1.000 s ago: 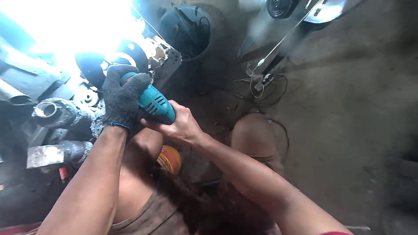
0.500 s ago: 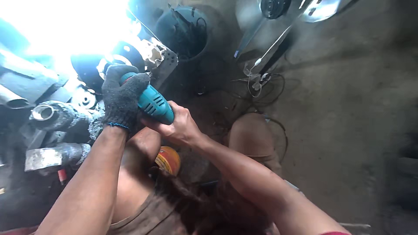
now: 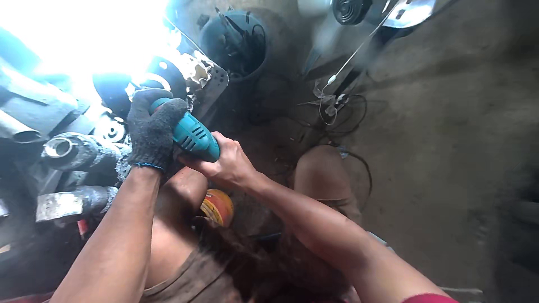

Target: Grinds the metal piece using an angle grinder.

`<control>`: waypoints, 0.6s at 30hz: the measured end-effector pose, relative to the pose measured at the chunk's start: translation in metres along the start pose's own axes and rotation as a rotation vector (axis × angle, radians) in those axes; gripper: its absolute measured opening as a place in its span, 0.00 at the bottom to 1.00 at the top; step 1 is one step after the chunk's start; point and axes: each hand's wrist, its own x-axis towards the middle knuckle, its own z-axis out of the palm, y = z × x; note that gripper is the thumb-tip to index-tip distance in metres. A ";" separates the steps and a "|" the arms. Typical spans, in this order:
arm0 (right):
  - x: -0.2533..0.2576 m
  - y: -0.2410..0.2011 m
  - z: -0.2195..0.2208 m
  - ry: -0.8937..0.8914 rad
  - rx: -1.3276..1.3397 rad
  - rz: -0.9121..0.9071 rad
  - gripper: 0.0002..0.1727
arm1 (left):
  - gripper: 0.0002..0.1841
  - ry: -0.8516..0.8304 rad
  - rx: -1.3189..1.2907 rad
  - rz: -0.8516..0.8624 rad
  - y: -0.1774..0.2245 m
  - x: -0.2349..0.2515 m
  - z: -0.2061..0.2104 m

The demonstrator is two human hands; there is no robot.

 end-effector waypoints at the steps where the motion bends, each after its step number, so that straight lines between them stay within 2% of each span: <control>1: 0.003 0.001 0.001 -0.006 -0.011 -0.003 0.34 | 0.22 0.004 -0.002 -0.008 0.000 -0.001 -0.001; 9: 0.008 0.000 0.006 -0.041 -0.036 0.016 0.36 | 0.22 0.024 0.015 -0.048 -0.002 -0.002 -0.006; 18: -0.005 -0.005 0.001 0.004 0.021 -0.004 0.31 | 0.22 0.003 0.023 0.008 -0.006 0.004 -0.003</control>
